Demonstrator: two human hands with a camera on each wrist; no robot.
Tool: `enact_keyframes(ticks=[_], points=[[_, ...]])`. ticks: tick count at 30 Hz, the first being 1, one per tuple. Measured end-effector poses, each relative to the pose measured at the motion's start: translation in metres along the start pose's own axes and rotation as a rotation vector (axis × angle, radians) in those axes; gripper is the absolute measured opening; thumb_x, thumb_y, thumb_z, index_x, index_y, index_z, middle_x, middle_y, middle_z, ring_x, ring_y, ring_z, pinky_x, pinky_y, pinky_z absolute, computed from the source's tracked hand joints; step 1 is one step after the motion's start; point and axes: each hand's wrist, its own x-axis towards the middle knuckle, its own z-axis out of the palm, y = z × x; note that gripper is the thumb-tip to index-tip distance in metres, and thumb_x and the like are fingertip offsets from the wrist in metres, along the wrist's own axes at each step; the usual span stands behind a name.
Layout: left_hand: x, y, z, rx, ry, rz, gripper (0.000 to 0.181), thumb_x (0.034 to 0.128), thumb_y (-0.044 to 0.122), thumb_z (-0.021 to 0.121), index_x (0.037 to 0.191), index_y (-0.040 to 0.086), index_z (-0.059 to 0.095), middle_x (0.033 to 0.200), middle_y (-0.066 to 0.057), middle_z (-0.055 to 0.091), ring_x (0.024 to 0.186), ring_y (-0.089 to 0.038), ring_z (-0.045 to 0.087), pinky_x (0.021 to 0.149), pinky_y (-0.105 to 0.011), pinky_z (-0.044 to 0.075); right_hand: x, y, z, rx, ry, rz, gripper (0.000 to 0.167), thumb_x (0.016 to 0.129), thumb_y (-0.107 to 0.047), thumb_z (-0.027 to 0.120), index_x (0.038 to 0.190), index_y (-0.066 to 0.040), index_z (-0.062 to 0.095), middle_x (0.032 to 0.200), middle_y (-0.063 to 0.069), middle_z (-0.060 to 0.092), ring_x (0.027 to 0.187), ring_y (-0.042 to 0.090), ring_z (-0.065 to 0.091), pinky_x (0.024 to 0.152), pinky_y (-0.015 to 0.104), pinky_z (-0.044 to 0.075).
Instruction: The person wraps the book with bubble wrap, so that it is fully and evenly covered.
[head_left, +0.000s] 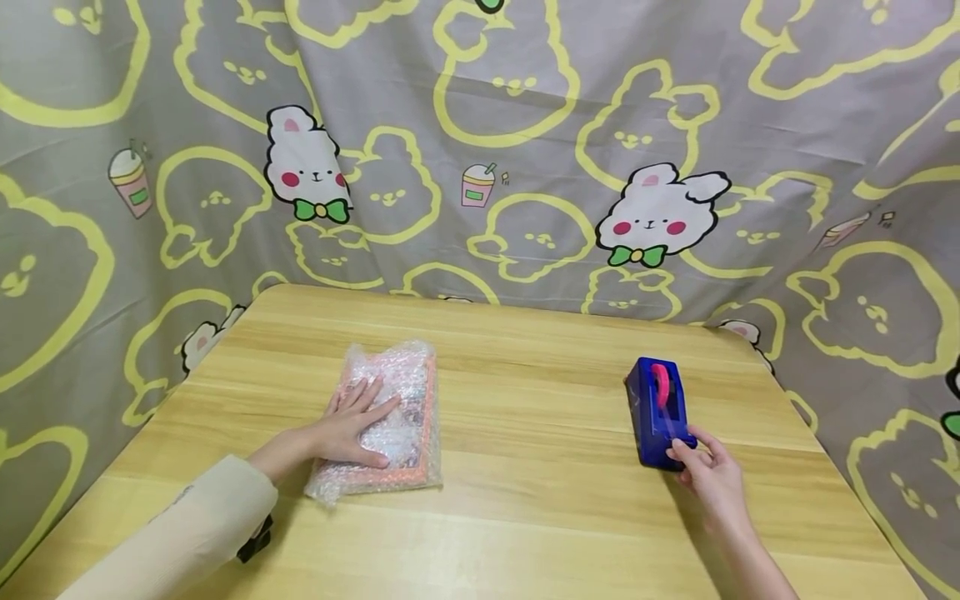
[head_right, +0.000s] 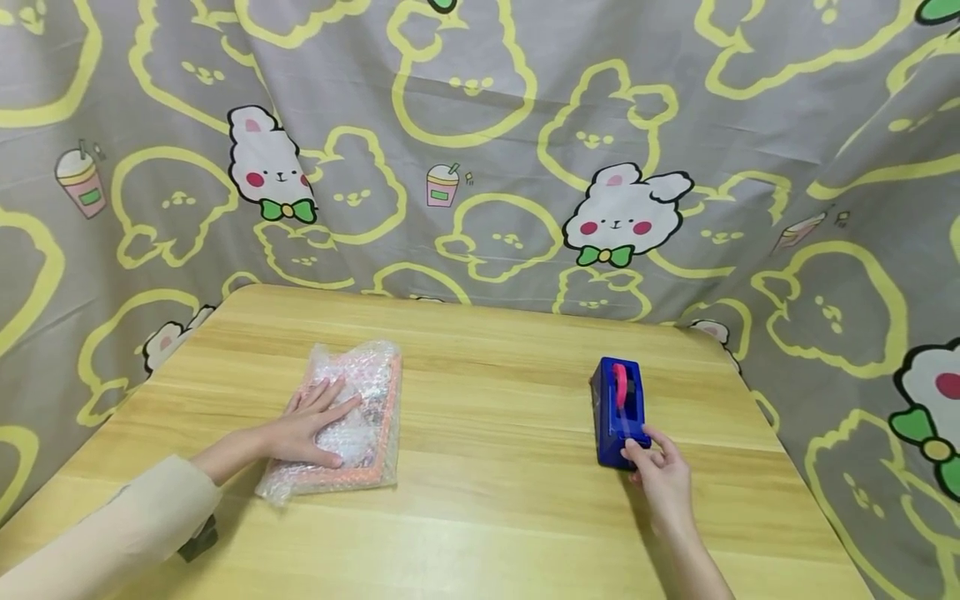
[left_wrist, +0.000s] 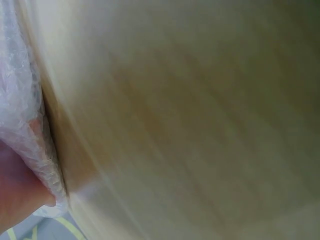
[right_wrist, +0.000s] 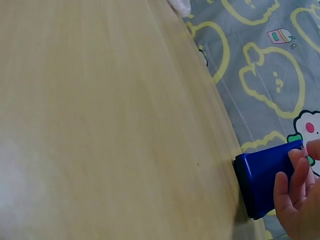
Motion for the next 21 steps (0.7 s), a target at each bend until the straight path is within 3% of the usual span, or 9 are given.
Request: enact_keyframes(ticks=[15,21], points=[[0.000,0.000,-0.002,-0.004,0.010,0.015,0.095,0.0729,0.056,0.066,0.145,0.011,0.024,0.149,-0.026,-0.005,0.134,-0.047,-0.009,0.098,-0.067,-0.011,0.004,0.004,0.012,-0.083,0.175,-0.077,0.027,0.087,-0.008,0.058,0.112,-0.009,0.049,0.056,-0.012,0.058,0.054,0.000,0.055,0.048,0.017,0.046],[0.000,0.000,0.000,0.000,0.003,0.009,0.094,0.0729,0.056,0.065,0.145,0.011,0.024,0.149,-0.025,-0.006,0.134,-0.046,-0.009,0.099,-0.066,-0.011,0.006,0.012,0.013,-0.204,0.212,-0.139,0.030,0.083,0.002,0.055,0.106,-0.016,0.050,0.052,-0.010,0.051,0.047,0.003,0.048,0.045,0.015,0.042]])
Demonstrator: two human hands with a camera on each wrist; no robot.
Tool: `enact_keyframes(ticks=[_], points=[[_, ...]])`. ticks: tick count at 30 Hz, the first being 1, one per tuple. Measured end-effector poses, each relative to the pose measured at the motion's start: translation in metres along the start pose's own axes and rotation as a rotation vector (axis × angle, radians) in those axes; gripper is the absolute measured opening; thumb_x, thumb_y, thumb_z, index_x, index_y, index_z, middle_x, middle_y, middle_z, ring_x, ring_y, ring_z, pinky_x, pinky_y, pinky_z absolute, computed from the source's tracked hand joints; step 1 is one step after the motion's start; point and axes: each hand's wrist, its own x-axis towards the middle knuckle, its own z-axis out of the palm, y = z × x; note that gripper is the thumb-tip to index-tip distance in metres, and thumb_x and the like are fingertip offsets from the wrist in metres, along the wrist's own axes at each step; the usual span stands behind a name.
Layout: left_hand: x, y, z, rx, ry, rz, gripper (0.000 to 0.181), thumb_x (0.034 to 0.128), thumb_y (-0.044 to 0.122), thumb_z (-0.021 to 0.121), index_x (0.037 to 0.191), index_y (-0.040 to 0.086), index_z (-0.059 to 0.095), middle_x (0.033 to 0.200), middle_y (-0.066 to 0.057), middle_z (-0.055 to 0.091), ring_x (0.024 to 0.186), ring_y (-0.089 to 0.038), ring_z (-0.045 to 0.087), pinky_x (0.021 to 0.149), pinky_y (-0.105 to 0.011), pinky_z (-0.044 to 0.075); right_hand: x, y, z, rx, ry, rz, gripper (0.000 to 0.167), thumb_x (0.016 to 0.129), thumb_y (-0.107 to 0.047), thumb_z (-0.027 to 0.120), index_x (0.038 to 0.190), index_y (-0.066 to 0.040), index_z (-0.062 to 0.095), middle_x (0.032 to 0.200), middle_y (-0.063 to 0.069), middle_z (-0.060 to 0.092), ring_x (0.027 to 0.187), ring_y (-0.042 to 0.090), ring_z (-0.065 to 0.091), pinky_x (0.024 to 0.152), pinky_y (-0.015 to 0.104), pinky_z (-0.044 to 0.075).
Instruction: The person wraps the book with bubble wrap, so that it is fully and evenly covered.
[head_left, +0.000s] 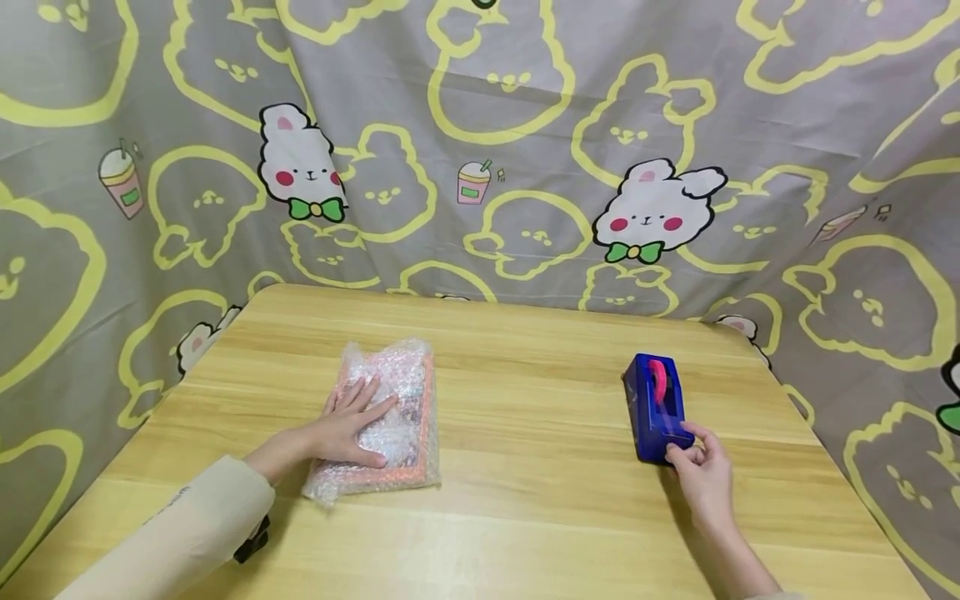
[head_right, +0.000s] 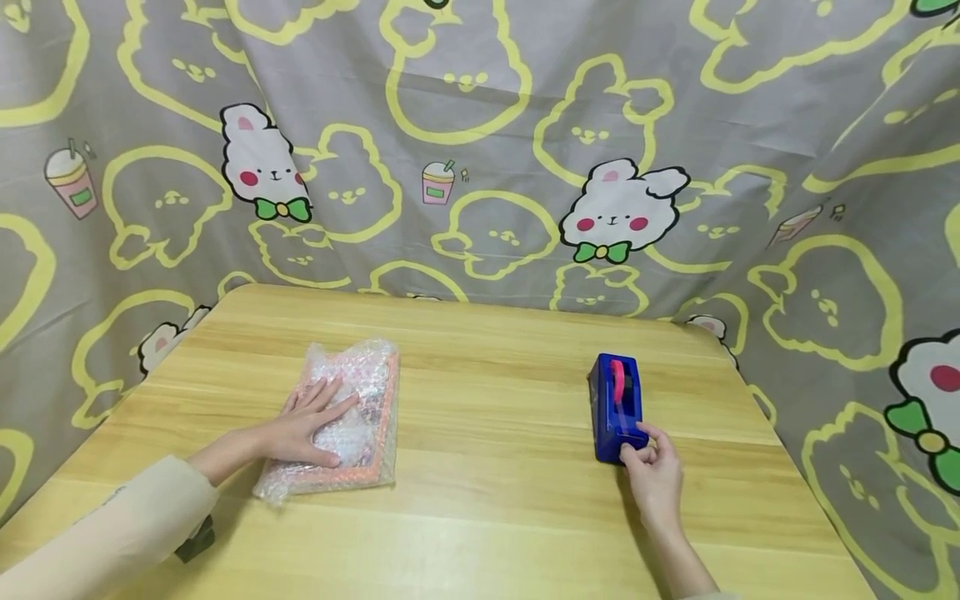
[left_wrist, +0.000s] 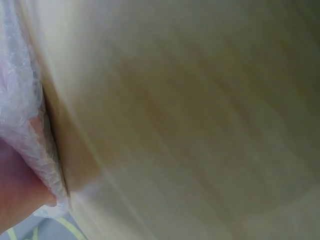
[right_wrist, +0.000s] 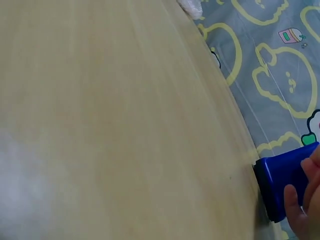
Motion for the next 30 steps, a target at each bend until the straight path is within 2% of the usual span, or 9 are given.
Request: enact_keyframes(ticks=[3,7,10,13,14,19,21,25,30], points=[[0.000,0.000,0.001,0.004,-0.011,-0.004,0.095,0.0731,0.057,0.064,0.145,0.012,0.023,0.149,-0.024,-0.007,0.134,-0.046,-0.010,0.099,-0.066,-0.011,-0.002,-0.001,-0.006,-0.036,-0.050,-0.018,0.026,0.087,-0.006,0.057,0.110,-0.016,0.050,0.054,-0.015,0.055,0.051,0.000,0.050,0.048,0.014,0.041],[0.000,0.000,0.002,-0.016,-0.008,0.004,0.095,0.0731,0.057,0.065,0.145,0.011,0.023,0.149,-0.025,-0.007,0.134,-0.046,-0.011,0.099,-0.066,-0.012,-0.005,-0.012,-0.017,-0.066,-0.116,-0.087,0.035,0.091,-0.018,0.055,0.123,-0.004,0.048,0.062,-0.024,0.061,0.067,-0.008,0.055,0.063,0.011,0.037],[-0.001,-0.001,0.001,-0.042,0.012,0.016,0.095,0.0722,0.056,0.066,0.145,0.011,0.024,0.149,-0.026,-0.006,0.133,-0.047,-0.010,0.098,-0.067,-0.012,-0.004,-0.022,-0.021,0.017,-0.179,-0.187,0.041,0.091,-0.015,0.055,0.127,0.001,0.046,0.071,-0.019,0.066,0.081,-0.009,0.056,0.072,0.008,0.035],[-0.001,-0.002,0.001,-0.056,0.024,0.024,0.095,0.0715,0.055,0.067,0.144,0.011,0.024,0.148,-0.027,-0.005,0.133,-0.048,-0.009,0.097,-0.068,-0.012,-0.007,-0.033,-0.018,0.159,-0.286,-0.294,0.044,0.090,-0.010,0.056,0.129,0.004,0.043,0.079,-0.013,0.068,0.084,-0.005,0.059,0.077,0.007,0.039],[-0.001,-0.002,0.001,-0.053,0.021,0.022,0.095,0.0716,0.056,0.067,0.144,0.012,0.024,0.148,-0.027,-0.005,0.133,-0.048,-0.009,0.097,-0.068,-0.012,-0.004,-0.033,-0.016,0.244,-0.346,-0.350,0.043,0.089,-0.005,0.055,0.130,0.003,0.044,0.082,-0.008,0.069,0.084,-0.001,0.061,0.078,0.008,0.042],[-0.002,0.001,0.001,-0.036,-0.002,0.005,0.095,0.0725,0.056,0.066,0.144,0.010,0.023,0.149,-0.026,-0.007,0.133,-0.047,-0.010,0.097,-0.067,-0.012,-0.009,-0.050,0.007,0.307,-0.480,-0.488,0.044,0.088,0.005,0.053,0.130,-0.003,0.046,0.088,-0.007,0.068,0.085,0.004,0.062,0.079,0.012,0.046],[-0.003,0.002,0.001,-0.034,-0.004,0.002,0.095,0.0727,0.055,0.066,0.144,0.010,0.023,0.148,-0.027,-0.007,0.133,-0.048,-0.010,0.097,-0.068,-0.011,-0.013,-0.060,0.020,0.237,-0.491,-0.516,0.046,0.087,0.005,0.054,0.132,-0.002,0.045,0.088,-0.010,0.067,0.087,0.002,0.061,0.079,0.012,0.046],[-0.003,0.003,0.001,-0.023,-0.005,-0.008,0.095,0.0728,0.055,0.066,0.144,0.010,0.023,0.149,-0.026,-0.006,0.133,-0.048,-0.009,0.098,-0.068,-0.010,-0.016,-0.071,0.048,0.128,-0.581,-0.583,0.054,0.087,0.004,0.054,0.137,0.005,0.034,0.091,-0.013,0.067,0.089,0.000,0.061,0.077,0.013,0.047],[-0.002,0.002,-0.001,-0.009,-0.003,-0.004,0.095,0.0730,0.055,0.065,0.145,0.010,0.023,0.149,-0.026,-0.007,0.133,-0.047,-0.010,0.098,-0.067,-0.011,-0.018,-0.084,0.087,0.034,-0.751,-0.580,0.059,0.090,0.001,0.052,0.142,0.000,0.025,0.107,0.012,0.066,0.096,-0.002,0.058,0.080,0.014,0.045]])
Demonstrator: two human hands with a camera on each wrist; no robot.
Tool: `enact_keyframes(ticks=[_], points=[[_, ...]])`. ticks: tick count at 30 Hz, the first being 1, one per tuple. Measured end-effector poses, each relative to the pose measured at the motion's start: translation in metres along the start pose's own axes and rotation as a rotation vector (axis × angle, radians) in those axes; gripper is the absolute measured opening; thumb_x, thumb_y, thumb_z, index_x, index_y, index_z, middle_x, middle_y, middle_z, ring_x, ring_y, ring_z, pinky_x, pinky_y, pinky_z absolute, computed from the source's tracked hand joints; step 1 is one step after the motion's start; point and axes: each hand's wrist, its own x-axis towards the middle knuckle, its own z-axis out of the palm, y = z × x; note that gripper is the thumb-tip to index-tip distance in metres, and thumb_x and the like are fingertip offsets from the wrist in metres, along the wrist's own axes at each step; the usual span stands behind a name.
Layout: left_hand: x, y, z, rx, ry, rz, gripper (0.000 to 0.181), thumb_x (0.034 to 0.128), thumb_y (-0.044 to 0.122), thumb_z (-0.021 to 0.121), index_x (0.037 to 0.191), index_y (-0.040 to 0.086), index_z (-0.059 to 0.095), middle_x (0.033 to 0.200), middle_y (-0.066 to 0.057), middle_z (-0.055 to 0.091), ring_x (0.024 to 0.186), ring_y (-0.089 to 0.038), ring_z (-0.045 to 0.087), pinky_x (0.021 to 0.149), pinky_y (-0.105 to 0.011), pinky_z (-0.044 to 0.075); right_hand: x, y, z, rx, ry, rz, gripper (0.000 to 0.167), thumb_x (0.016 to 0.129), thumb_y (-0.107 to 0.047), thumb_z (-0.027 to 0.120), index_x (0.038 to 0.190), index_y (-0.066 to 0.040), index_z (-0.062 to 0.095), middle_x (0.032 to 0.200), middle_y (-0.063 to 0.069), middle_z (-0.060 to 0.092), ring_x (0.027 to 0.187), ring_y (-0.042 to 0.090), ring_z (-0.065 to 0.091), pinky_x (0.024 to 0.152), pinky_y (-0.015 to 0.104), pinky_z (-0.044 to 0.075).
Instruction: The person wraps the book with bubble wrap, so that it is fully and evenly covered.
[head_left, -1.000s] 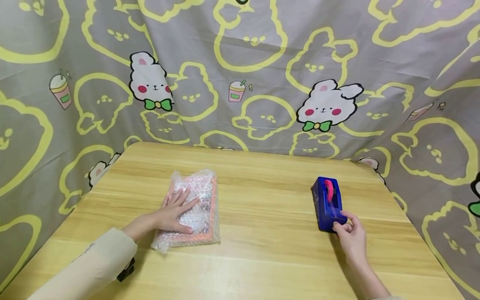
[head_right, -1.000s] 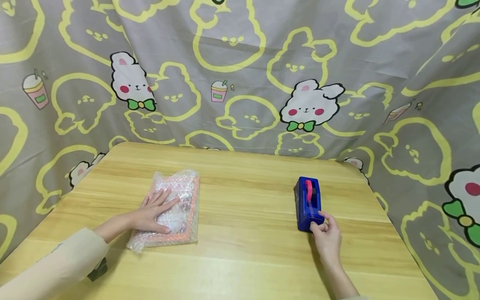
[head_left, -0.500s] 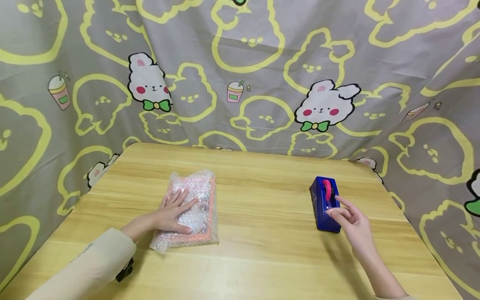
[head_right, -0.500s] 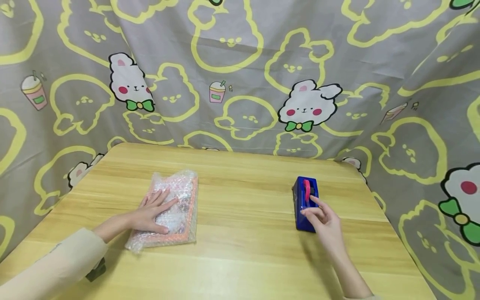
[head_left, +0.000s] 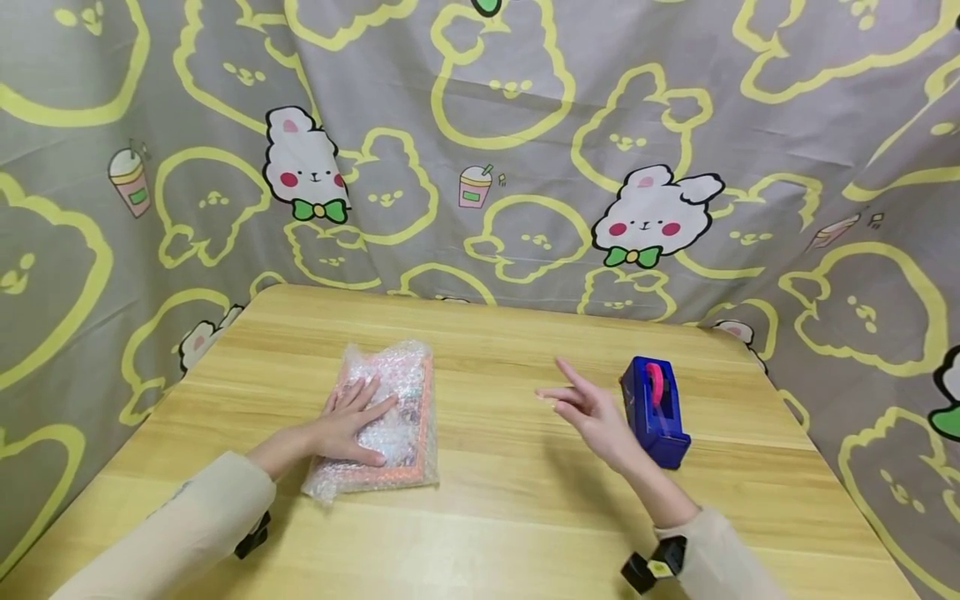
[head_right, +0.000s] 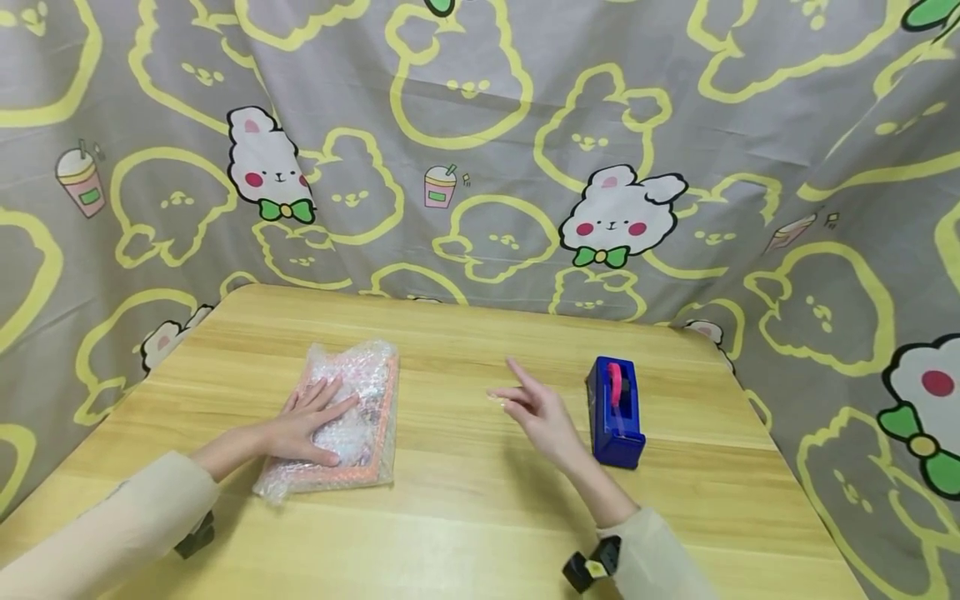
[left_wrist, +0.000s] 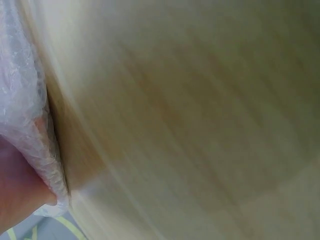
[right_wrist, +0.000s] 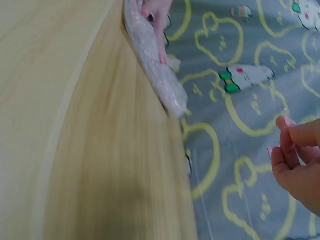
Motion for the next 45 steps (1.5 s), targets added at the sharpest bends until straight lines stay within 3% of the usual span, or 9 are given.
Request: enact_keyframes(ticks=[2,8,12,18,27,34,41,45], points=[[0.000,-0.001,0.000,0.001,0.010,0.014,0.095,0.0733,0.056,0.065,0.144,0.009,0.023,0.148,-0.026,-0.007,0.133,-0.048,-0.010,0.098,-0.067,-0.011,0.011,0.001,0.011,0.004,-0.066,0.007,0.060,0.090,0.002,0.050,0.144,-0.002,0.022,0.115,0.024,0.059,0.087,0.000,0.059,0.074,0.015,0.045],[0.000,-0.004,0.000,-0.001,0.024,0.032,0.095,0.0730,0.057,0.065,0.145,0.011,0.023,0.148,-0.028,-0.005,0.132,-0.049,-0.008,0.097,-0.069,-0.010,0.038,0.002,0.047,-0.033,-0.246,-0.094,0.071,0.087,0.005,0.053,0.145,-0.001,0.013,0.134,0.025,0.042,0.073,0.018,0.057,0.062,0.021,0.046],[0.001,-0.005,-0.002,0.004,0.005,0.005,0.096,0.0724,0.057,0.065,0.145,0.011,0.022,0.149,-0.026,-0.006,0.133,-0.047,-0.009,0.098,-0.068,-0.010,0.051,0.008,0.067,0.008,-0.363,-0.130,0.079,0.086,0.009,0.052,0.146,-0.004,0.003,0.144,0.026,0.025,0.077,0.032,0.059,0.069,0.027,0.051],[0.002,-0.005,-0.003,0.013,-0.015,-0.010,0.097,0.0727,0.057,0.065,0.145,0.011,0.021,0.149,-0.026,-0.008,0.133,-0.047,-0.010,0.097,-0.068,-0.011,0.067,0.016,0.094,0.100,-0.487,-0.043,0.083,0.089,0.010,0.044,0.146,-0.014,-0.012,0.150,0.022,0.011,0.083,0.044,0.054,0.079,0.048,0.049],[0.002,-0.003,-0.006,0.032,-0.023,-0.025,0.096,0.0728,0.058,0.064,0.145,0.012,0.021,0.149,-0.025,-0.007,0.134,-0.047,-0.009,0.098,-0.068,-0.009,0.083,0.026,0.125,0.138,-0.532,0.025,0.091,0.087,0.015,0.043,0.144,-0.023,-0.017,0.152,0.017,0.007,0.078,0.044,0.050,0.078,0.049,0.047],[0.003,-0.003,-0.005,0.035,-0.030,-0.030,0.097,0.0729,0.060,0.063,0.145,0.012,0.020,0.149,-0.024,-0.008,0.134,-0.046,-0.010,0.098,-0.067,-0.009,0.091,0.023,0.142,0.095,-0.551,0.045,0.092,0.087,0.012,0.046,0.145,-0.028,-0.014,0.151,0.014,0.015,0.077,0.027,0.056,0.075,0.030,0.050],[0.003,-0.001,-0.003,0.039,-0.029,-0.026,0.095,0.0735,0.059,0.063,0.145,0.013,0.021,0.149,-0.024,-0.007,0.134,-0.046,-0.009,0.099,-0.067,-0.009,0.095,0.032,0.151,0.004,-0.549,0.038,0.095,0.083,0.015,0.047,0.144,-0.017,-0.017,0.148,0.018,0.022,0.068,0.011,0.054,0.066,0.022,0.050],[0.003,-0.001,-0.001,0.047,-0.030,-0.031,0.095,0.0734,0.060,0.062,0.145,0.013,0.021,0.149,-0.024,-0.007,0.134,-0.046,-0.009,0.100,-0.066,-0.010,0.095,0.039,0.153,-0.059,-0.565,0.020,0.093,0.083,0.013,0.048,0.144,-0.013,-0.017,0.147,0.020,0.025,0.062,0.009,0.051,0.063,0.021,0.049]])
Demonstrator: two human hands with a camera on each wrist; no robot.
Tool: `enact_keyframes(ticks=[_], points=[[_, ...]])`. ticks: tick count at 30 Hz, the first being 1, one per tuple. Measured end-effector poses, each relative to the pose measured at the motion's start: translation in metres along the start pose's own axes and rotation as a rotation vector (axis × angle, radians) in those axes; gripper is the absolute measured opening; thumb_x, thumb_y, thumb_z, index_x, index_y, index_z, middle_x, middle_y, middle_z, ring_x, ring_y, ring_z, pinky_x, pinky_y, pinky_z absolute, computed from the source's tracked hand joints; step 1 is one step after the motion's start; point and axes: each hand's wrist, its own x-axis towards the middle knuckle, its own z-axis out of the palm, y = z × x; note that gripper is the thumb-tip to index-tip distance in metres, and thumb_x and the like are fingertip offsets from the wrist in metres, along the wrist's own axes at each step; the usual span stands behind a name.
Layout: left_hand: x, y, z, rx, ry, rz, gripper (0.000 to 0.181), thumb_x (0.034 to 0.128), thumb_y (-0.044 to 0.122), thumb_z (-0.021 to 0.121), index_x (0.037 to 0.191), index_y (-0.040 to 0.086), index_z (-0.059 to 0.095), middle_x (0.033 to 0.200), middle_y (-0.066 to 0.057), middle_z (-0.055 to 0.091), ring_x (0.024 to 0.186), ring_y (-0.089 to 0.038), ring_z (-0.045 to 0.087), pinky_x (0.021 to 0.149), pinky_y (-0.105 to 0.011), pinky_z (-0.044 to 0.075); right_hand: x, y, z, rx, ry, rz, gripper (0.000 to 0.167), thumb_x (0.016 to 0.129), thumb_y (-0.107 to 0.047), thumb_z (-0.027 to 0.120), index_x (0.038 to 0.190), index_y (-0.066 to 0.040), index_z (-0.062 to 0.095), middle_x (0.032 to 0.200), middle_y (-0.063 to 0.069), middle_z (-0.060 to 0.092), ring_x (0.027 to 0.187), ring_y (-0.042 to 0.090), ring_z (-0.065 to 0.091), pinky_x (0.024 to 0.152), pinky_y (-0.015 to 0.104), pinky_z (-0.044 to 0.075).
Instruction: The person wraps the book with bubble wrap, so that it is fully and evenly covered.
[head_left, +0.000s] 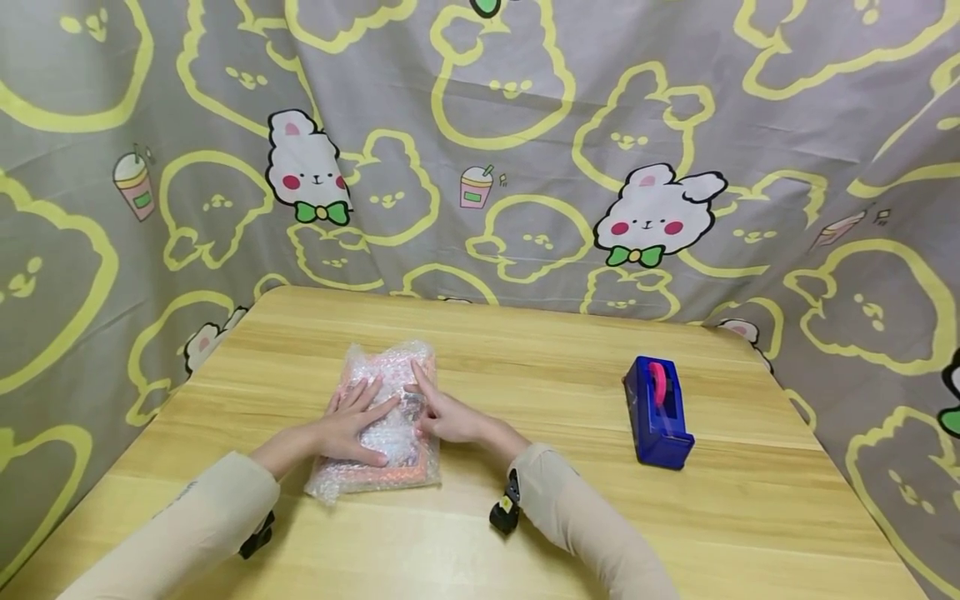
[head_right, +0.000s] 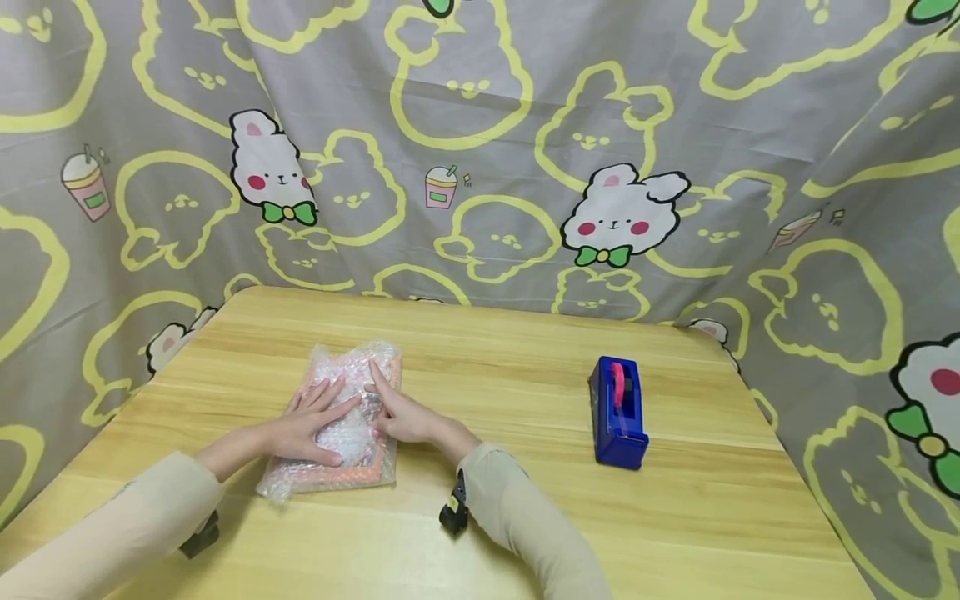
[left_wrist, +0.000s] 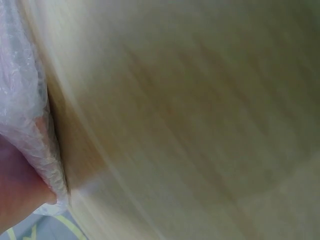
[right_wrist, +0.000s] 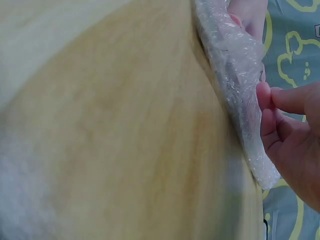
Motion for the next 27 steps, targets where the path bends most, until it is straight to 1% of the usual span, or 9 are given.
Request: enact_keyframes(ticks=[4,8,9,11,13,15,16,18,27], points=[[0.000,-0.001,0.001,-0.003,0.014,0.009,0.095,0.0732,0.059,0.063,0.145,0.012,0.022,0.149,-0.025,-0.006,0.134,-0.047,-0.008,0.099,-0.066,-0.009,0.001,0.002,0.001,-0.032,-0.007,0.017,0.091,0.086,0.009,0.050,0.144,-0.013,-0.017,0.146,0.019,0.027,0.061,0.009,0.051,0.062,0.021,0.049],[0.001,-0.002,0.001,-0.006,0.008,0.003,0.095,0.0733,0.059,0.063,0.145,0.013,0.021,0.149,-0.024,-0.008,0.134,-0.046,-0.010,0.099,-0.066,-0.011,0.002,0.002,0.002,-0.071,0.007,0.033,0.093,0.087,-0.001,0.056,0.145,-0.013,-0.015,0.145,0.019,0.030,0.067,0.012,0.055,0.066,0.021,0.049],[0.001,-0.002,0.001,-0.009,0.006,0.002,0.095,0.0733,0.059,0.063,0.146,0.013,0.020,0.149,-0.023,-0.009,0.134,-0.046,-0.011,0.099,-0.066,-0.011,0.002,0.001,0.003,-0.094,0.013,0.034,0.094,0.087,-0.004,0.058,0.145,-0.012,-0.015,0.144,0.020,0.031,0.073,0.013,0.057,0.072,0.021,0.049],[0.001,-0.003,0.002,-0.012,0.006,0.005,0.096,0.0734,0.059,0.063,0.145,0.012,0.021,0.149,-0.024,-0.008,0.134,-0.046,-0.010,0.099,-0.067,-0.011,0.003,0.000,0.004,-0.132,0.022,0.039,0.096,0.085,-0.009,0.062,0.145,-0.010,-0.014,0.143,0.021,0.031,0.078,0.017,0.058,0.078,0.022,0.048],[0.001,-0.003,0.002,-0.013,0.006,0.007,0.095,0.0736,0.059,0.063,0.145,0.012,0.021,0.149,-0.025,-0.008,0.134,-0.046,-0.010,0.099,-0.067,-0.011,0.004,-0.001,0.006,-0.168,0.032,0.048,0.098,0.084,-0.011,0.064,0.145,-0.008,-0.013,0.143,0.023,0.031,0.098,0.023,0.058,0.092,0.024,0.043],[0.000,-0.002,0.002,-0.016,0.008,0.012,0.095,0.0736,0.058,0.063,0.145,0.011,0.021,0.149,-0.025,-0.007,0.133,-0.047,-0.009,0.098,-0.067,-0.010,0.005,-0.004,0.008,-0.201,0.045,0.058,0.100,0.082,-0.012,0.066,0.145,-0.006,-0.012,0.142,0.024,0.032,0.115,0.027,0.050,0.102,0.028,0.035],[0.000,-0.002,0.002,-0.014,0.006,0.010,0.095,0.0737,0.058,0.063,0.145,0.011,0.021,0.149,-0.025,-0.008,0.133,-0.047,-0.010,0.099,-0.067,-0.010,0.006,-0.004,0.008,-0.215,0.050,0.062,0.101,0.081,-0.012,0.067,0.145,-0.005,-0.011,0.141,0.024,0.032,0.118,0.029,0.048,0.103,0.030,0.034],[0.000,-0.002,0.002,-0.013,0.006,0.011,0.095,0.0738,0.058,0.063,0.145,0.010,0.022,0.149,-0.026,-0.007,0.133,-0.047,-0.010,0.099,-0.067,-0.010,0.007,-0.006,0.010,-0.247,0.062,0.069,0.103,0.079,-0.013,0.069,0.144,-0.003,-0.010,0.141,0.023,0.034,0.128,0.029,0.037,0.107,0.033,0.027],[-0.001,-0.001,0.000,-0.008,0.009,0.015,0.094,0.0741,0.056,0.064,0.144,0.010,0.023,0.148,-0.027,-0.007,0.133,-0.048,-0.009,0.098,-0.067,-0.010,0.014,-0.008,0.016,-0.379,0.101,0.129,0.109,0.074,-0.017,0.074,0.145,-0.002,-0.007,0.143,0.021,0.031,0.133,0.026,0.030,0.109,0.031,0.023]])
